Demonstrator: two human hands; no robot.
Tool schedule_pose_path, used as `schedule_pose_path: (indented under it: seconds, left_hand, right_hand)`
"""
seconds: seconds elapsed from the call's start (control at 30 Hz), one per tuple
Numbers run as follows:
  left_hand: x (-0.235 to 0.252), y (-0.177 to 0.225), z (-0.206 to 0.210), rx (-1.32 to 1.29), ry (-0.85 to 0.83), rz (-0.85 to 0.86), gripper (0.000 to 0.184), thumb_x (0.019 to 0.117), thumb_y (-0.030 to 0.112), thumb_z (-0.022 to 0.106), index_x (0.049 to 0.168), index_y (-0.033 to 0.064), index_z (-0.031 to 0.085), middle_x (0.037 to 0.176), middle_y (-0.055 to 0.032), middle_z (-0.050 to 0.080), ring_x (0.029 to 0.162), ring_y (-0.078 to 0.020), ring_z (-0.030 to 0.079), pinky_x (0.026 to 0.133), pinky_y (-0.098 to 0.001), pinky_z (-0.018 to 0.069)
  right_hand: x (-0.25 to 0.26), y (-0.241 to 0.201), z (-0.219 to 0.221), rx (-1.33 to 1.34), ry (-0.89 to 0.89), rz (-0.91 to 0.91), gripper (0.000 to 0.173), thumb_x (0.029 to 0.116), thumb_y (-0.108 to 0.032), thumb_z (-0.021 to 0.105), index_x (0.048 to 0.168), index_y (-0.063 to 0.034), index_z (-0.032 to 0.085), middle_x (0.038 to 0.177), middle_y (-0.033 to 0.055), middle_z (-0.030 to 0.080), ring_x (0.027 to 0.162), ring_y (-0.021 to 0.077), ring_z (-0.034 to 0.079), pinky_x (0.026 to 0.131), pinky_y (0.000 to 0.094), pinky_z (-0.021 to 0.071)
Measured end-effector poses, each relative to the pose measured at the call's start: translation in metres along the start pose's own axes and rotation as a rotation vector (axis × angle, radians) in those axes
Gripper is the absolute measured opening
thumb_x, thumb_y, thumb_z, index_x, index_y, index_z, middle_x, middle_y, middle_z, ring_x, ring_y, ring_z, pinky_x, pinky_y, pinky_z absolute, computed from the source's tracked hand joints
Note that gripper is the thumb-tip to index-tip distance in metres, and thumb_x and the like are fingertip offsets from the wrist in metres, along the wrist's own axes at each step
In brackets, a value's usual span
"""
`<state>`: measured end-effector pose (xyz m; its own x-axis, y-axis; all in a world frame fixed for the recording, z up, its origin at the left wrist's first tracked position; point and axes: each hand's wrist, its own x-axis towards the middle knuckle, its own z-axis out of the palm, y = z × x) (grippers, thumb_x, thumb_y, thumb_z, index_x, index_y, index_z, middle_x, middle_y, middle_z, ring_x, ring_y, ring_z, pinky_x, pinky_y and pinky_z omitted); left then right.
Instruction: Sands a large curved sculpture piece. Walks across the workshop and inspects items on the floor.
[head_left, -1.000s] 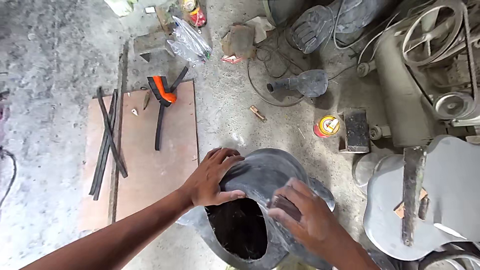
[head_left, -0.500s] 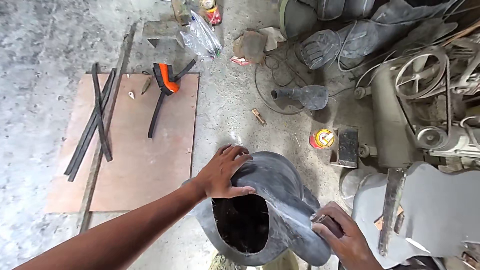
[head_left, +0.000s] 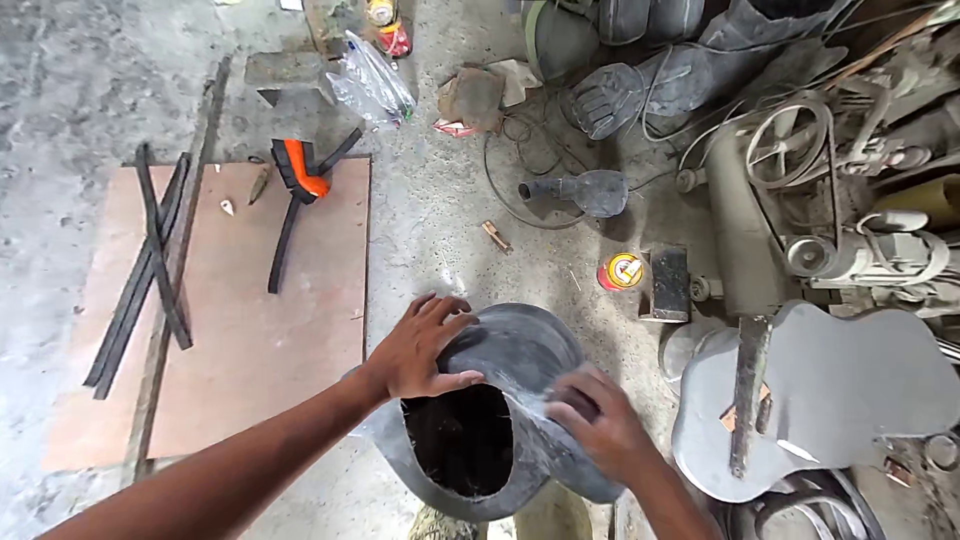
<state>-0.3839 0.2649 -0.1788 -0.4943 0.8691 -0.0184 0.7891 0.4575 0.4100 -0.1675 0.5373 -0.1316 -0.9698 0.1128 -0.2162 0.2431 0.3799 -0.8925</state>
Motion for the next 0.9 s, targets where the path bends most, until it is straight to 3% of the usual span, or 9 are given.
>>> schedule_pose_path:
  seconds: [0.07,0.17,0.23,0.3,0.4,0.6,0.77,0.9]
  left_hand:
    - [0.000,0.002,0.000,-0.001,-0.015,-0.008,0.093,0.0729,0.093,0.048,0.127,0.0200,0.068,0.132,-0.0050,0.062,0.125,-0.0243,0.057,0.113,-0.0592,0.0372]
    - [0.000,0.001,-0.001,-0.009,-0.010,-0.034,0.094,0.0710,0.094,0.050,0.126,0.0202,0.069,0.133,-0.0050,0.062,0.127,-0.0240,0.056,0.114,-0.0587,0.0363]
    - [0.001,0.000,0.000,-0.007,0.003,-0.030,0.092,0.0721,0.092,0.050,0.126,0.0198,0.070,0.132,-0.0052,0.062,0.127,-0.0240,0.056,0.115,-0.0590,0.0353]
    - [-0.001,-0.001,0.000,0.011,0.001,-0.031,0.092,0.0726,0.093,0.049,0.126,0.0207,0.070,0.132,-0.0046,0.063,0.125,-0.0238,0.057,0.113,-0.0584,0.0366]
    - [-0.001,-0.002,0.001,0.024,-0.016,-0.028,0.090,0.0732,0.092,0.048,0.125,0.0215,0.070,0.130,-0.0035,0.063,0.124,-0.0227,0.057,0.112,-0.0571,0.0385]
    - [0.003,0.000,0.001,0.016,0.011,-0.048,0.092,0.0714,0.094,0.050,0.123,0.0211,0.071,0.128,-0.0033,0.064,0.123,-0.0228,0.058,0.113,-0.0564,0.0388]
    - [0.002,0.000,0.000,0.027,-0.042,-0.043,0.090,0.0732,0.093,0.047,0.124,0.0226,0.070,0.130,-0.0018,0.063,0.123,-0.0222,0.057,0.111,-0.0565,0.0394]
    - [0.002,-0.001,0.002,0.013,0.005,-0.056,0.090,0.0713,0.094,0.050,0.121,0.0222,0.071,0.126,-0.0015,0.064,0.121,-0.0211,0.058,0.112,-0.0559,0.0393]
  right_hand:
    - [0.007,-0.004,0.001,-0.021,-0.058,0.010,0.035,0.0967,-0.053,0.065,0.115,-0.0244,0.074,0.103,-0.0050,0.067,0.100,0.0088,0.064,0.092,0.0388,0.0544]
    - [-0.042,0.033,-0.019,0.136,0.053,0.032,0.033,0.0955,-0.043,0.071,0.110,-0.0139,0.072,0.103,0.0013,0.069,0.095,0.0109,0.066,0.084,0.0332,0.0588]
    - [-0.058,0.043,-0.022,0.173,0.120,0.043,0.029,0.0955,-0.039,0.072,0.110,-0.0134,0.071,0.103,0.0012,0.070,0.092,0.0098,0.067,0.081,0.0295,0.0591]
    - [-0.029,0.015,-0.008,0.043,0.070,-0.003,0.030,0.0969,-0.042,0.069,0.108,-0.0152,0.073,0.099,0.0007,0.067,0.091,0.0101,0.064,0.080,0.0314,0.0577]
    - [0.022,-0.032,0.020,-0.265,-0.114,-0.032,0.036,0.0995,-0.056,0.056,0.115,-0.0272,0.073,0.100,-0.0032,0.067,0.098,0.0129,0.064,0.090,0.0416,0.0528]
    - [-0.040,0.005,0.003,-0.133,0.168,-0.076,0.028,0.0969,-0.049,0.067,0.109,-0.0249,0.074,0.098,-0.0011,0.064,0.092,0.0121,0.063,0.082,0.0373,0.0573]
    - [0.019,-0.038,0.029,-0.324,-0.029,0.004,0.036,0.0997,-0.057,0.055,0.115,-0.0302,0.073,0.102,-0.0032,0.066,0.097,0.0134,0.064,0.086,0.0411,0.0531]
    - [-0.028,-0.013,0.010,-0.230,0.089,-0.041,0.031,0.0979,-0.053,0.063,0.109,-0.0258,0.075,0.097,-0.0013,0.064,0.092,0.0124,0.063,0.081,0.0367,0.0577]
